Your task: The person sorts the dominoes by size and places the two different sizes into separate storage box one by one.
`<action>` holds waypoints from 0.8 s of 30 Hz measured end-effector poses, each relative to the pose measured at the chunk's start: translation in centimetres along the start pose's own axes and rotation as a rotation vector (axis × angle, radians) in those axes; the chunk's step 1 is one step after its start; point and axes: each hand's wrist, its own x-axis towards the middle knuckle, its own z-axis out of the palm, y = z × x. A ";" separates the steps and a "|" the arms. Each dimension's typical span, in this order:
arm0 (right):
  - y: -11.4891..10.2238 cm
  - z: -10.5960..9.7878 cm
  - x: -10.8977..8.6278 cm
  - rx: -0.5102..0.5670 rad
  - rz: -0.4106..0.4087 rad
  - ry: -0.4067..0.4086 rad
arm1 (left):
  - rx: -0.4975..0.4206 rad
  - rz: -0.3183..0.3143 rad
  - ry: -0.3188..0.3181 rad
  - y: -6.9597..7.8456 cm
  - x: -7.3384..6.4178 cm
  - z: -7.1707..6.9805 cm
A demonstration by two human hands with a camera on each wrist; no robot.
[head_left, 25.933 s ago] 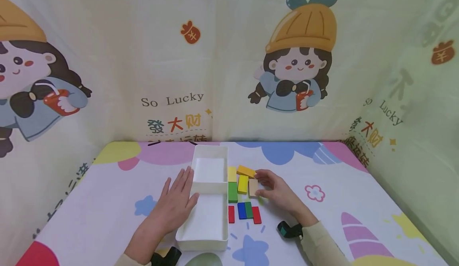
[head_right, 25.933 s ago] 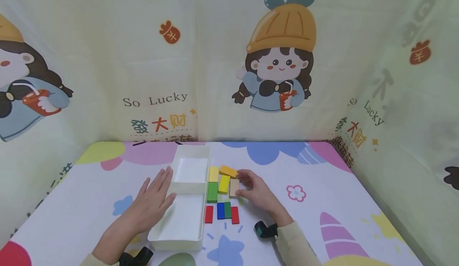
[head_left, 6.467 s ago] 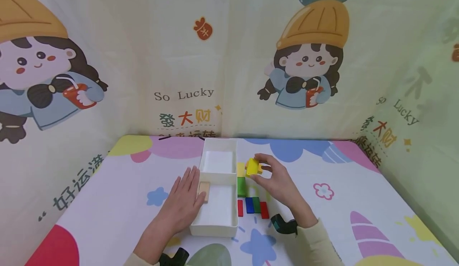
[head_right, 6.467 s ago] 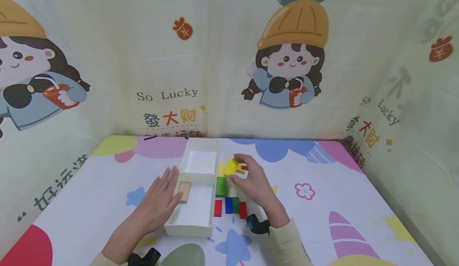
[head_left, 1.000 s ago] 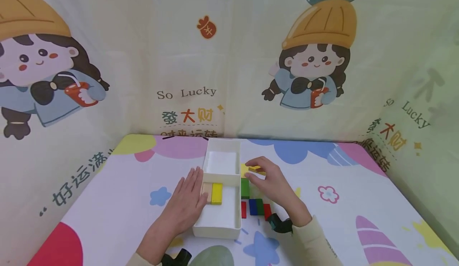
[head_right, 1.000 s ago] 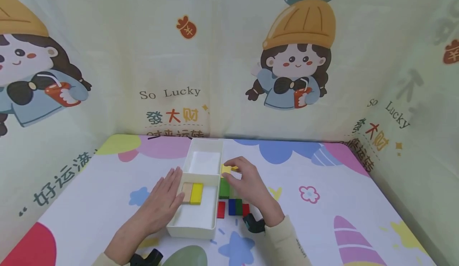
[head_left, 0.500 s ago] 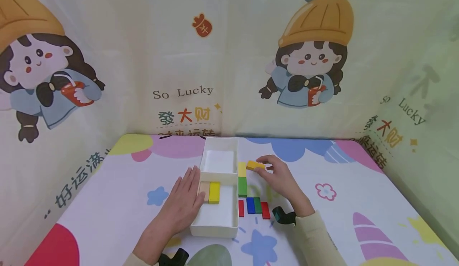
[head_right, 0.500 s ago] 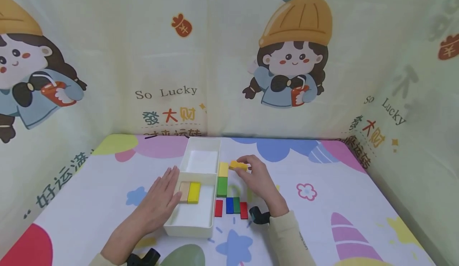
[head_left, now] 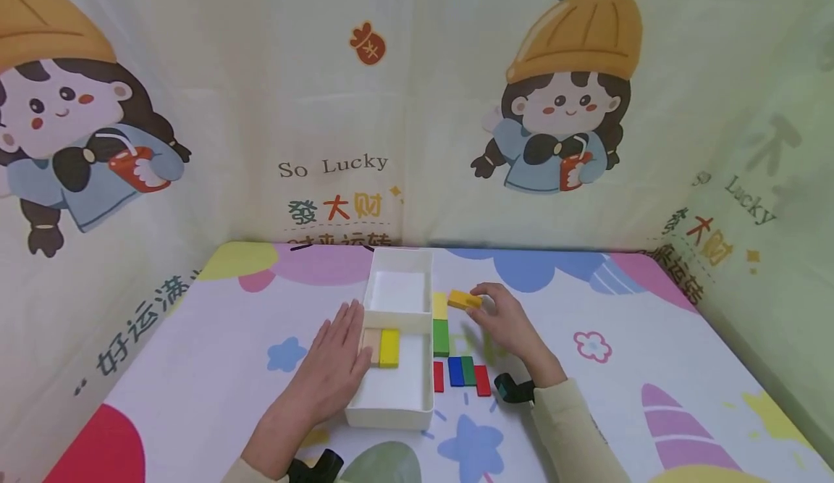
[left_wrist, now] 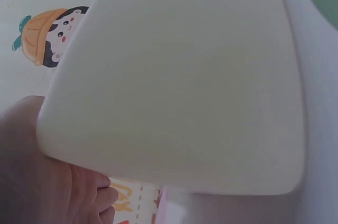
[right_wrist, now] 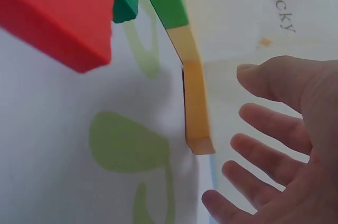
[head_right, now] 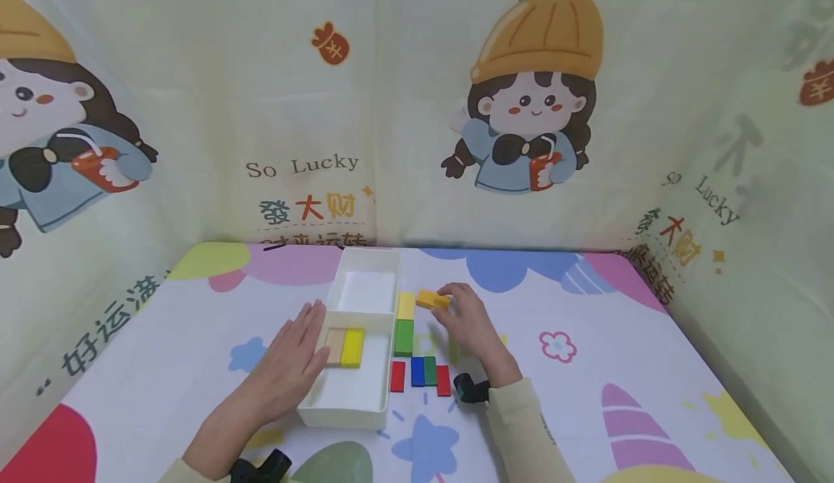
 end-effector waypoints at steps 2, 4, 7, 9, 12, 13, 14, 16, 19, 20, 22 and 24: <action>0.2 0.2 0.1 -0.014 0.001 -0.010 | 0.001 0.001 -0.006 0.0 0.0 0.0; 0.2 0.4 0.2 -0.031 -0.003 -0.020 | 0.002 0.001 -0.006 0.1 0.0 0.0; 0.1 0.7 0.3 -0.046 0.002 -0.042 | 0.009 0.000 0.002 0.1 0.0 0.1; 0.0 0.8 0.3 -0.056 0.011 -0.052 | 0.010 -0.002 0.007 0.1 0.0 0.1; -0.1 0.9 0.2 -0.068 0.027 -0.056 | 0.005 -0.003 0.000 0.2 0.0 0.1; -0.2 0.9 0.2 -0.065 0.035 -0.052 | 0.004 -0.003 -0.002 0.2 0.0 0.1; -0.2 0.9 0.1 -0.068 0.038 -0.047 | 0.005 -0.001 -0.004 0.2 0.0 0.1; -0.2 0.8 0.0 -0.059 0.045 -0.036 | 0.006 0.001 -0.002 0.2 0.0 0.2; -0.4 0.7 -0.2 -0.038 0.049 -0.033 | 0.010 0.006 0.023 0.2 -0.1 0.3; -0.4 0.7 -0.2 -0.034 0.044 -0.035 | 0.011 0.007 0.029 0.2 -0.1 0.3; -0.5 0.7 -0.2 -0.022 0.042 -0.044 | 0.009 0.005 0.037 0.2 -0.1 0.3; -0.5 0.7 -0.2 -0.011 0.045 -0.057 | 0.006 0.001 0.028 0.2 -0.2 0.3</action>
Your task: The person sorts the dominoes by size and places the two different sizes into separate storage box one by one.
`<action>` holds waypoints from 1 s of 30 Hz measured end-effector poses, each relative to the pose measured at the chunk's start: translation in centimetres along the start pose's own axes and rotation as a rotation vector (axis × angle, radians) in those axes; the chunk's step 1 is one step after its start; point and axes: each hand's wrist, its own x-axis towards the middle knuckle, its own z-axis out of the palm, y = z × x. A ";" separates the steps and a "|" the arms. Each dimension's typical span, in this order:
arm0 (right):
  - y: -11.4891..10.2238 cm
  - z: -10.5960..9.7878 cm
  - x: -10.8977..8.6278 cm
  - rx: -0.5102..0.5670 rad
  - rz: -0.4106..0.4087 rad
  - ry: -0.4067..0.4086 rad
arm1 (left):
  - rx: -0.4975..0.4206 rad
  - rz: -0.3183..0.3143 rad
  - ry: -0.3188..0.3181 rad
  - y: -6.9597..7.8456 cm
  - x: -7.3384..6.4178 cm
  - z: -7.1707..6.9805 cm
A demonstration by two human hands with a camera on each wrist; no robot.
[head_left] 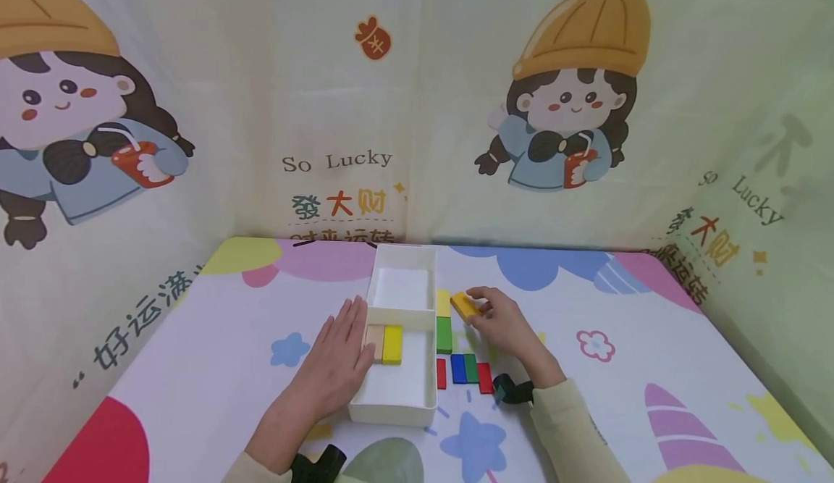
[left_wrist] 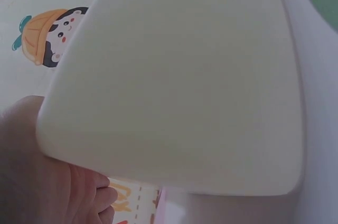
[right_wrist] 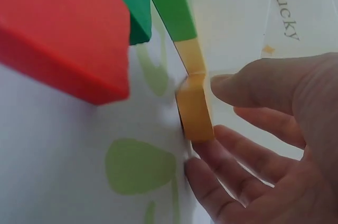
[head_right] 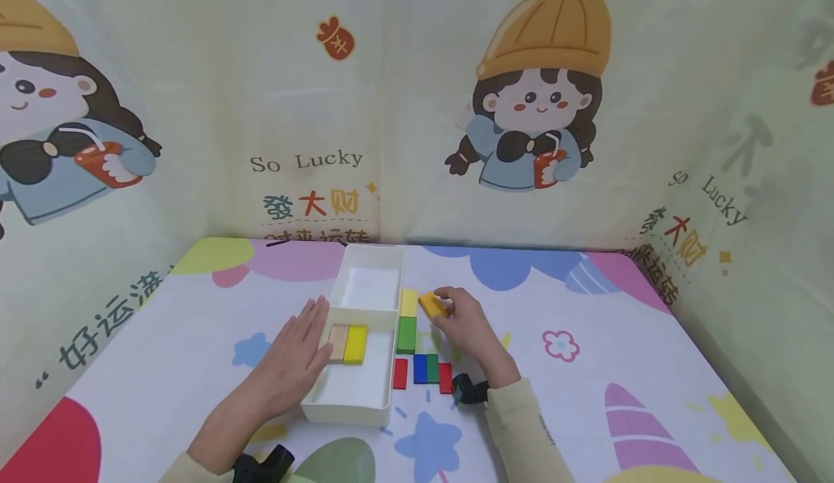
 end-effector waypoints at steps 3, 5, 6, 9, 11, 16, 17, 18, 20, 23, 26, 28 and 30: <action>0.0 0.1 0.0 0.005 -0.008 -0.010 | -0.005 -0.005 -0.007 0.0 -0.1 0.0; 0.0 0.2 0.1 0.008 -0.008 -0.014 | -0.006 -0.002 -0.004 0.1 -0.1 0.0; 0.0 0.3 0.1 0.010 -0.011 -0.016 | -0.005 0.001 0.004 0.1 -0.1 0.0; 0.1 0.5 0.4 0.009 -0.019 -0.031 | -0.004 0.009 0.015 0.1 0.0 0.0; 0.2 0.6 0.5 0.014 -0.024 -0.048 | -0.001 0.004 0.008 0.1 0.0 -0.1; 0.5 0.6 0.6 0.010 -0.085 -0.104 | -0.006 -0.002 -0.005 0.0 -0.1 -0.1; 0.6 0.6 0.6 0.007 -0.099 -0.111 | -0.004 0.000 -0.006 0.1 0.0 -0.1; 0.6 0.5 0.6 0.000 -0.111 -0.114 | -0.001 0.001 -0.007 0.1 0.0 -0.1; 0.7 0.5 0.6 -0.005 -0.112 -0.113 | 0.002 0.003 -0.006 0.1 0.0 -0.1; 0.6 0.5 0.7 -0.002 -0.084 -0.110 | 0.009 -0.001 -0.003 0.1 0.1 -0.2; 0.6 0.6 0.6 0.004 -0.047 -0.114 | 0.004 -0.002 0.005 0.2 0.0 -0.2; 0.6 0.5 0.5 0.003 -0.045 -0.118 | -0.003 -0.001 0.007 0.2 -0.1 -0.2; 0.6 0.4 0.4 -0.009 -0.064 -0.123 | -0.006 0.000 0.004 0.2 -0.2 -0.2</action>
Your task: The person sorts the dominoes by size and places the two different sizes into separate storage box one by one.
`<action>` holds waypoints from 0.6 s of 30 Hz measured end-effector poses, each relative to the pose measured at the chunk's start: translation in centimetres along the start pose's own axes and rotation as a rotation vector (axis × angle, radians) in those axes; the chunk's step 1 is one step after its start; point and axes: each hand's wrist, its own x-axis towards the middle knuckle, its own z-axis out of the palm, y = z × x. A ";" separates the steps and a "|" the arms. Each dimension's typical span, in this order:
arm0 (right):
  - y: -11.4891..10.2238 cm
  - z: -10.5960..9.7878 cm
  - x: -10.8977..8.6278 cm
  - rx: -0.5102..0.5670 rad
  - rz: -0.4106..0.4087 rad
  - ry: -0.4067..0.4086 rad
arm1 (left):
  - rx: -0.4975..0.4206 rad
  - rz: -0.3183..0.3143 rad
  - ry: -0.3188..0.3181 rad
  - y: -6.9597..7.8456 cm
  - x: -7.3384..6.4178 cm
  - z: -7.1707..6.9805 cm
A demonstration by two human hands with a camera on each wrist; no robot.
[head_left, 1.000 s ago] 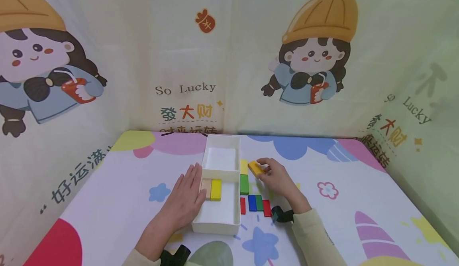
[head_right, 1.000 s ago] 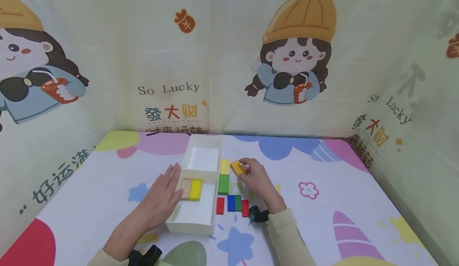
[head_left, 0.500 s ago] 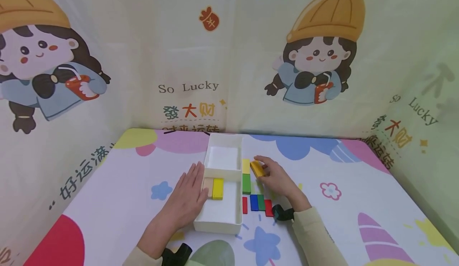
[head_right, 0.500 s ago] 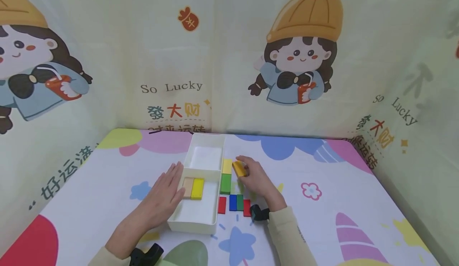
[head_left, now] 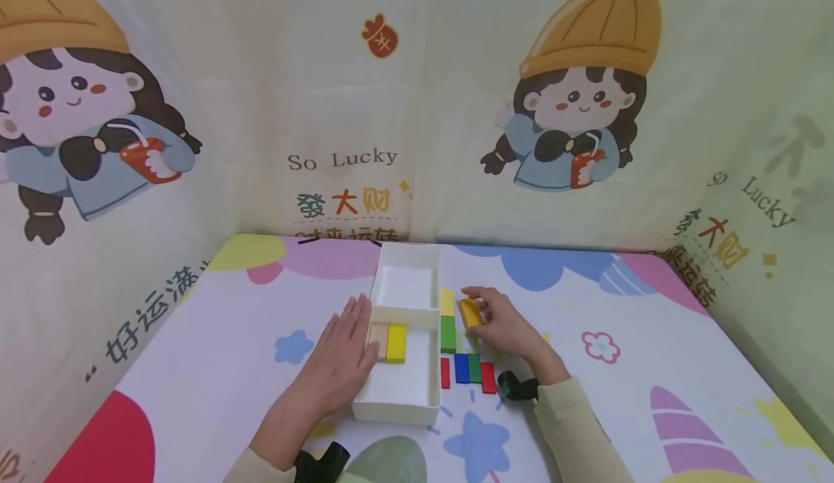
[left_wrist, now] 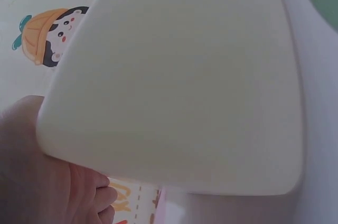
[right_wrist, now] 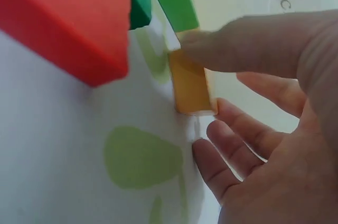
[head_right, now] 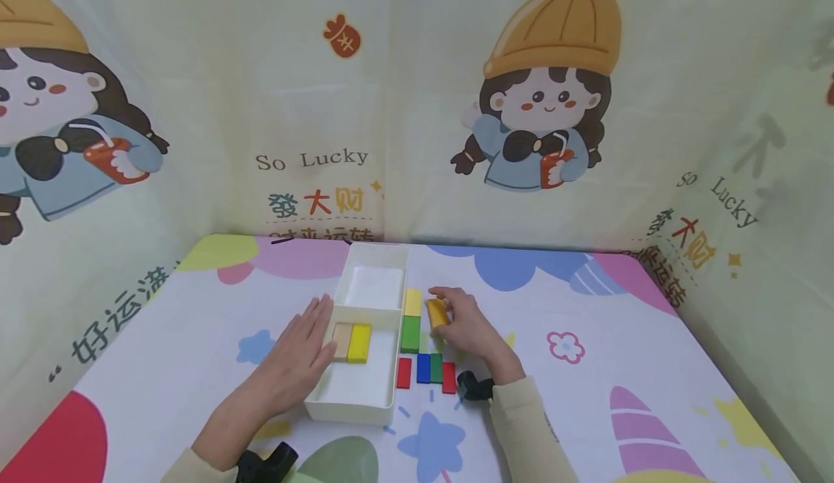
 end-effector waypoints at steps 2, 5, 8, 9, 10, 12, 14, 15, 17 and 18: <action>0.0 -0.2 -0.1 -0.017 -0.029 0.001 | 0.000 0.002 -0.004 0.0 0.0 0.0; -0.1 -0.4 -0.3 -0.037 -0.064 0.001 | 0.001 0.000 -0.012 0.0 0.1 0.0; -0.1 -0.4 -0.4 -0.022 -0.074 -0.014 | 0.003 -0.012 -0.023 -0.1 0.1 -0.1; -0.1 -0.4 -0.4 -0.017 -0.077 -0.018 | 0.002 -0.015 -0.026 -0.2 0.1 -0.1; 0.0 -0.4 -0.5 -0.011 -0.079 -0.021 | 0.004 -0.020 -0.034 -0.2 0.1 -0.1; 0.1 -0.4 -0.5 -0.006 -0.082 -0.020 | -0.001 -0.021 -0.031 -0.2 0.1 0.0; 0.3 -0.4 -0.6 -0.004 -0.080 -0.010 | -0.006 -0.016 -0.026 -0.2 0.1 0.1; 0.3 -0.5 -0.7 -0.001 -0.072 -0.006 | -0.006 -0.015 -0.025 -0.2 0.1 0.1; 0.5 -0.4 -0.6 0.009 -0.060 -0.006 | -0.004 -0.015 -0.021 -0.2 0.0 0.1; 0.5 -0.4 -0.6 0.012 -0.059 -0.007 | -0.003 -0.017 -0.021 -0.3 0.0 0.2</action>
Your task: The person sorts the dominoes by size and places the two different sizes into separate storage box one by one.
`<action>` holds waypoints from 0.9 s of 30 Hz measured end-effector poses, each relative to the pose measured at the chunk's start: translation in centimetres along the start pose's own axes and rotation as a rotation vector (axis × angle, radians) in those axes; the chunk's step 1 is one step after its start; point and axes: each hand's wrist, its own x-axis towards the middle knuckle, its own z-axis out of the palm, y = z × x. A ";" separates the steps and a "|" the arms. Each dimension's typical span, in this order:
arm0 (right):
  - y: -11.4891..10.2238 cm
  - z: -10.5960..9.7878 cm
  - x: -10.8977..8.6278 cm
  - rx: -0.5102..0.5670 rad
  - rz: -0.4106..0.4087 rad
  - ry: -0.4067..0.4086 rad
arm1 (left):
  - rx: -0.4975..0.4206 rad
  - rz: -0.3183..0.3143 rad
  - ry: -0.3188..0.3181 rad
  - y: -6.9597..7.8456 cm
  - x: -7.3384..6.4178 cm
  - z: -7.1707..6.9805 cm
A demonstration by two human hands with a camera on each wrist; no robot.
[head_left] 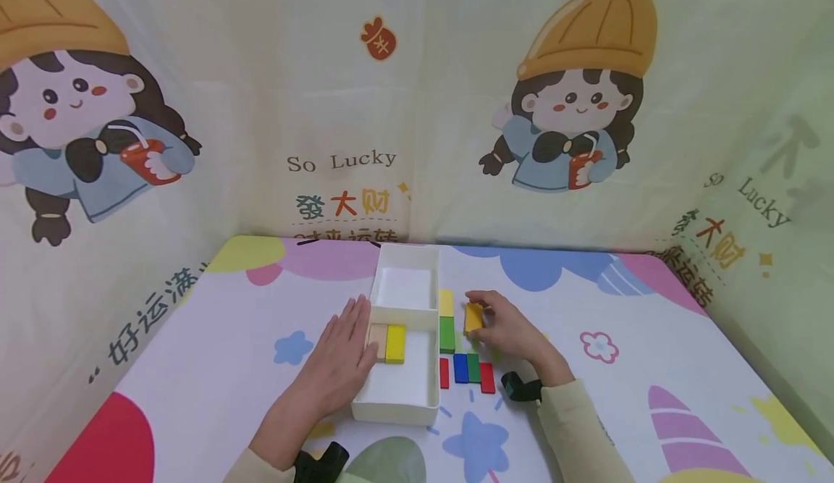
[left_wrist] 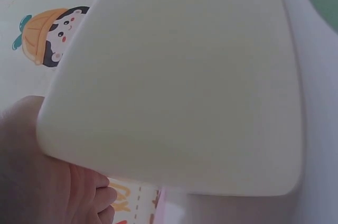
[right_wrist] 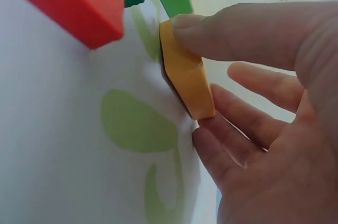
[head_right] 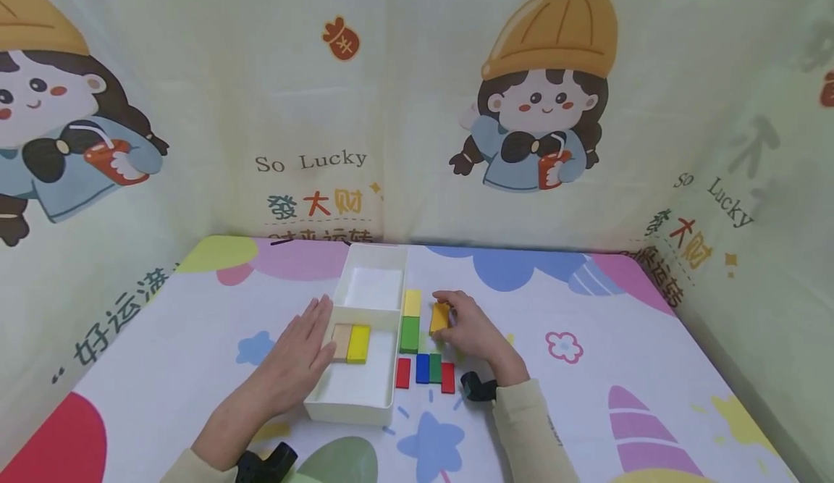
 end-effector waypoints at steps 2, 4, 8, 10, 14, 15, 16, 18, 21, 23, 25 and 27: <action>0.1 0.0 0.0 0.003 0.002 -0.003 | -0.002 0.002 0.003 0.0 0.0 0.0; 0.2 0.1 0.1 0.006 0.002 -0.005 | -0.001 0.002 0.010 0.0 0.0 0.0; 0.1 0.0 0.1 0.013 0.019 0.006 | -0.008 0.005 0.023 0.0 0.0 0.0; 0.0 -0.1 0.0 0.031 0.035 0.013 | -0.006 0.005 0.021 0.0 0.0 0.0; -0.3 -0.4 -0.1 0.070 0.052 0.022 | -0.005 0.011 0.018 0.0 0.0 -0.1; -0.3 -0.4 -0.2 0.077 0.050 0.023 | -0.004 0.011 0.017 0.0 0.0 -0.1; -0.3 -0.5 -0.2 0.083 0.049 0.025 | -0.003 0.011 0.018 0.0 0.0 -0.1; -0.3 -0.6 -0.2 0.083 0.036 0.029 | 0.000 0.011 0.022 0.0 0.0 -0.1; -0.4 -0.9 -0.4 0.089 -0.007 0.037 | -0.006 0.011 0.023 -0.1 0.0 0.0; -0.5 -1.2 -0.6 0.093 -0.050 0.042 | -0.007 0.012 0.023 0.0 -0.1 0.0; -0.7 -1.5 -0.7 0.100 -0.092 0.051 | -0.006 0.009 0.013 0.0 0.0 0.1; -0.9 -1.7 -0.8 0.109 -0.124 0.059 | -0.006 0.007 0.013 0.0 0.0 0.1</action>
